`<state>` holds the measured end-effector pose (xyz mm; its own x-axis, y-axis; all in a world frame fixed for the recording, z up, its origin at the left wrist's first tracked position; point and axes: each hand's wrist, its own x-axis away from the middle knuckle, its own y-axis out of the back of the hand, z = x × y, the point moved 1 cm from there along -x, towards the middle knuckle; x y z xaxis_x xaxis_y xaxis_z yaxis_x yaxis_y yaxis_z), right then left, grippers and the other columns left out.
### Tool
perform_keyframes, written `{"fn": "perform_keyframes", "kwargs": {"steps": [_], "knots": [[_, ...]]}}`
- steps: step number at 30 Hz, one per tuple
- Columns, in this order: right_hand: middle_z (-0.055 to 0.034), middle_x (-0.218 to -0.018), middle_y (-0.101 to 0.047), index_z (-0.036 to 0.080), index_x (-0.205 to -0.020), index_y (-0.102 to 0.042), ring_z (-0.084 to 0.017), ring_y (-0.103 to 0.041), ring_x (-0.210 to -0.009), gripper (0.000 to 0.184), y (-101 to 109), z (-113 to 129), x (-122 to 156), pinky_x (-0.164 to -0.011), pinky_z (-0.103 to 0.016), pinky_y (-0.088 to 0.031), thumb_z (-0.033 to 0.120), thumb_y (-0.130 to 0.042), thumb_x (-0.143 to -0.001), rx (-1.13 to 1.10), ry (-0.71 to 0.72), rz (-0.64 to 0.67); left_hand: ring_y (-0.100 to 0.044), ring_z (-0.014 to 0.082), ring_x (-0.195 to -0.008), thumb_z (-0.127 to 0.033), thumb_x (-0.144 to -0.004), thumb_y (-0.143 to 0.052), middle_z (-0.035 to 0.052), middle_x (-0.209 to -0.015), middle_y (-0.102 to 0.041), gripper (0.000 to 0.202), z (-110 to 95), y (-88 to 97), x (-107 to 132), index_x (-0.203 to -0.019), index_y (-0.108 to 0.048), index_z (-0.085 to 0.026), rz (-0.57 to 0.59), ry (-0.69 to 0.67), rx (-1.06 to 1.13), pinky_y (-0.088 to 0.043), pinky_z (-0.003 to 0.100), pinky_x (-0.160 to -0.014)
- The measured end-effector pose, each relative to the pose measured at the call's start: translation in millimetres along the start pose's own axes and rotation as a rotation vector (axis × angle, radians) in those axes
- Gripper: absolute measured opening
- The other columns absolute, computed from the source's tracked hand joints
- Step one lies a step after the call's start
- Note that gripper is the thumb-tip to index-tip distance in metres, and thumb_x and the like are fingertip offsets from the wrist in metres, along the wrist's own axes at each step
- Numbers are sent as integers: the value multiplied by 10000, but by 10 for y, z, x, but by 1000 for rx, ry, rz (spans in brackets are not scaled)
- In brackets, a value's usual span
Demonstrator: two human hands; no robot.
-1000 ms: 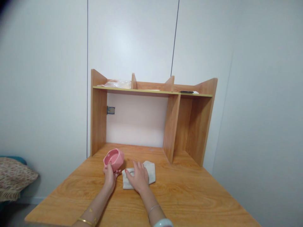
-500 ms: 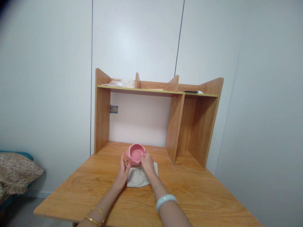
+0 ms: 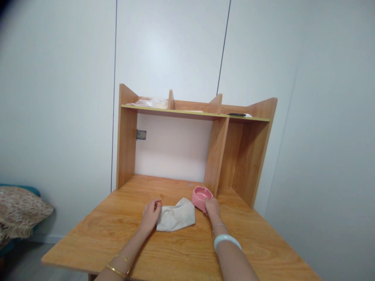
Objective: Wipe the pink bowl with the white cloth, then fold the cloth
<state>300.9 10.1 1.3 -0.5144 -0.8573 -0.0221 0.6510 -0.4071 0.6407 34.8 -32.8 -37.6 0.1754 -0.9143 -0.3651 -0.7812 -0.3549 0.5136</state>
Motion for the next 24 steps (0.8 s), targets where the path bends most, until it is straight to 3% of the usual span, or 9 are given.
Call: {"fn": "perform_keyframes", "kwargs": {"steps": [7,11,13,15,16,19,21,24], "knots": [[-61,-430,-562,93,-870,-629,-202,-605,-471,397,-54,-119,23,-465,-278,-477,328,-310,-870,-148,-58,14,-565,226,-971,-268,-881,-332,96,-1003,-661,317,-53,61,41,-959,-620,-163,45,-10,-96,-382,322,-851],[-142,-748,-675,66,-1135,-505,-233,-657,-698,459,-65,-88,100,-598,-323,-501,387,-307,-874,-190,-66,-107,-582,230,-939,-278,-895,-310,112,-948,-673,335,-78,68,55,-884,-626,-166,51,-21,-162,-386,319,-806],[-169,-991,-651,77,-1251,-387,-227,-634,-893,500,-136,-22,237,-720,-322,-487,389,-306,-869,-222,9,-206,-589,233,-930,-285,-902,-294,124,-932,-676,355,-88,63,59,-853,-625,-165,55,-21,-184,-387,321,-792],[-152,-1120,-603,100,-1245,-392,-204,-577,-1021,476,-267,94,460,-807,-296,-452,363,-290,-861,-285,244,-271,-599,233,-921,-293,-907,-281,126,-917,-681,370,-94,58,60,-840,-623,-167,89,-10,-196,-391,320,-782],[-139,-1122,-600,111,-1193,-445,-198,-562,-1036,447,-350,163,596,-827,-288,-439,355,-281,-856,-299,374,-220,-604,233,-918,-301,-907,-278,125,-911,-684,375,-93,57,58,-842,-622,-168,111,1,-195,-394,321,-782],[-107,-927,-651,136,-984,-582,-218,-594,-872,382,-585,354,1039,-778,-308,-440,411,-380,-813,-110,635,149,-611,229,-914,-328,-898,-281,115,-911,-689,385,-76,69,47,-860,-629,-169,156,30,-109,-403,322,-798],[-117,-989,-636,144,-991,-597,-253,-561,-954,404,-644,436,1301,-835,-338,-406,449,-513,-739,64,747,213,-606,211,-933,-321,-890,-265,102,-937,-685,406,-58,86,37,-865,-640,-169,135,21,58,-407,310,-829],[-131,-1064,-612,156,-1046,-582,-300,-519,-1027,459,-630,469,1572,-871,-385,-367,399,-607,-657,285,792,220,-611,182,-870,-313,-878,-239,69,-877,-678,442,-45,108,40,-901,-654,-163,83,8,378,-435,285,-807]]}}
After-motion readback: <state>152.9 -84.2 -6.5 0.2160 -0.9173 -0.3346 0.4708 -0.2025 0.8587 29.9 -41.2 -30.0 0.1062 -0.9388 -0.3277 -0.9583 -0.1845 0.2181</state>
